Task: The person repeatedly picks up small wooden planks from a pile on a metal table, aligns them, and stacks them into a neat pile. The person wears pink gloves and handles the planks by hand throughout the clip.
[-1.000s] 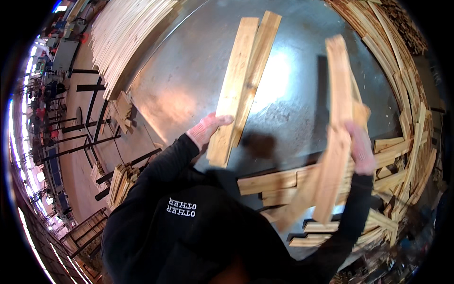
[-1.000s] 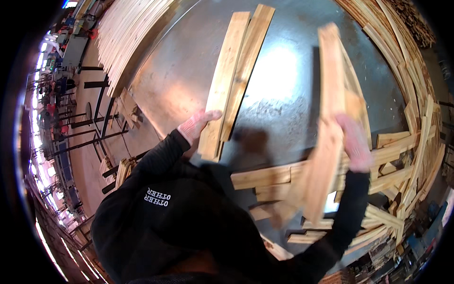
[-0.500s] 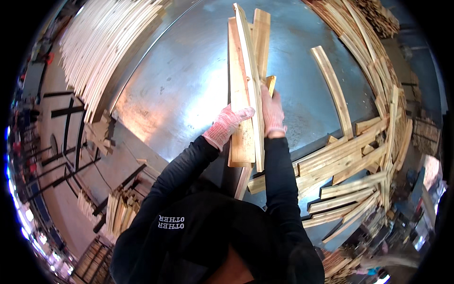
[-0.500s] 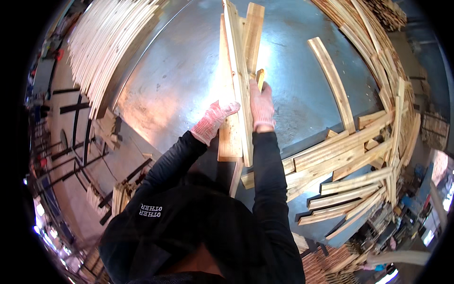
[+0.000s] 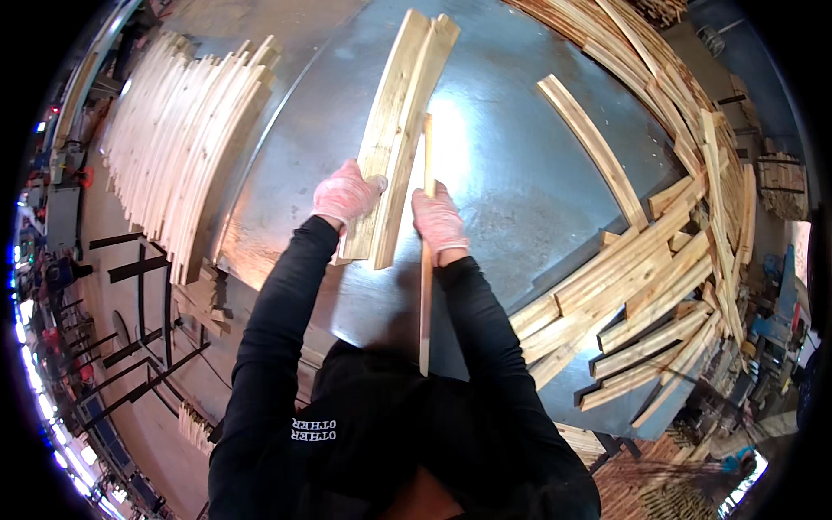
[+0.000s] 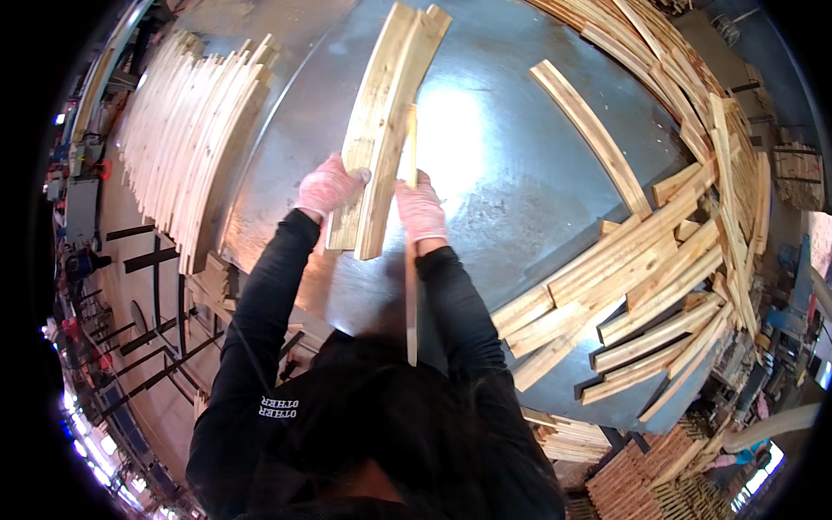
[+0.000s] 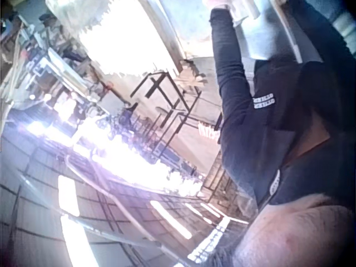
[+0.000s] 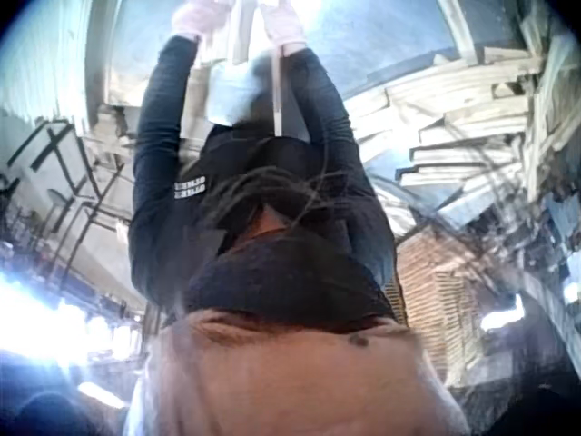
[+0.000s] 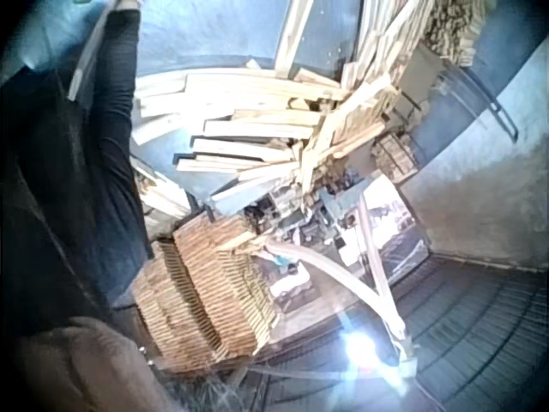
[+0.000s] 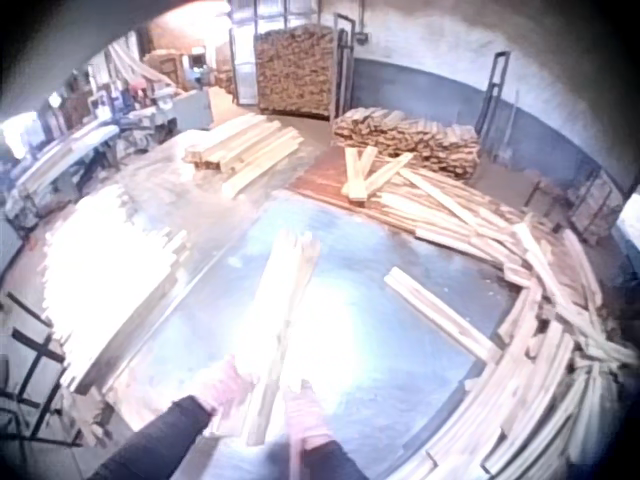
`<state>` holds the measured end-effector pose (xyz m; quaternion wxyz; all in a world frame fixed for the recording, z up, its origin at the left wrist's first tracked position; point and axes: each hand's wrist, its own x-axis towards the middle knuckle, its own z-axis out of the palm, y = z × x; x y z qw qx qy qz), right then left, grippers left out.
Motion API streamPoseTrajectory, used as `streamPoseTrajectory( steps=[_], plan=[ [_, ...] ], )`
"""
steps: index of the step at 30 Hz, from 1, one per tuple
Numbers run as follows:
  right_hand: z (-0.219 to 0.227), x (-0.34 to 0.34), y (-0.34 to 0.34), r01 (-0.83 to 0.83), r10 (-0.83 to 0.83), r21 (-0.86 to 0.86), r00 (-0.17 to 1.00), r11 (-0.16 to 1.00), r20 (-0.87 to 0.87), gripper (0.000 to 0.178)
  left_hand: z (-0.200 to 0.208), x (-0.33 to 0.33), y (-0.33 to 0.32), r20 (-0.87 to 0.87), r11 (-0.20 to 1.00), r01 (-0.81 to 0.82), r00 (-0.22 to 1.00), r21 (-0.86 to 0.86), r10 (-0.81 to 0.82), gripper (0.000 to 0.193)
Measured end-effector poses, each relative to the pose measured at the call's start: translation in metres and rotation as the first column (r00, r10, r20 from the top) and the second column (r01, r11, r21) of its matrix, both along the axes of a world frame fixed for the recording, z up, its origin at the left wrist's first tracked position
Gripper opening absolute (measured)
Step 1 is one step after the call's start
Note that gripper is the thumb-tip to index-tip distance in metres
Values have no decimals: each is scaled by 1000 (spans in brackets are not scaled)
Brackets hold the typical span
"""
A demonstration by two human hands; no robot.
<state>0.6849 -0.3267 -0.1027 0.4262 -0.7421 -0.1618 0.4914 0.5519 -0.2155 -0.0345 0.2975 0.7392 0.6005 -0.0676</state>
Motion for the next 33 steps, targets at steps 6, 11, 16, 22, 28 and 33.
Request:
streamPoseTrajectory(
  steps=[6,11,16,22,28,33],
  plan=[
    [-32,64,40,177,-176,101,984,979,-12,61,-15,31,-31,109,993,115,987,37,-119,73],
    [-18,48,36,122,-101,-137,984,983,146,72,-12,54,-47,89,979,140,984,151,-155,104],
    [2,79,40,101,-95,-55,989,993,110,73,-17,59,-42,210,1000,1,978,23,-6,102],
    [38,75,70,-81,87,-41,979,996,185,80,-16,60,-45,100,960,141,980,242,-170,104],
    [4,117,104,192,-175,107,972,975,-155,67,-33,45,-33,52,916,237,962,325,-267,113],
    [13,147,143,-124,136,-64,958,990,252,84,-33,50,-22,373,997,-74,926,24,60,109]
  ],
)
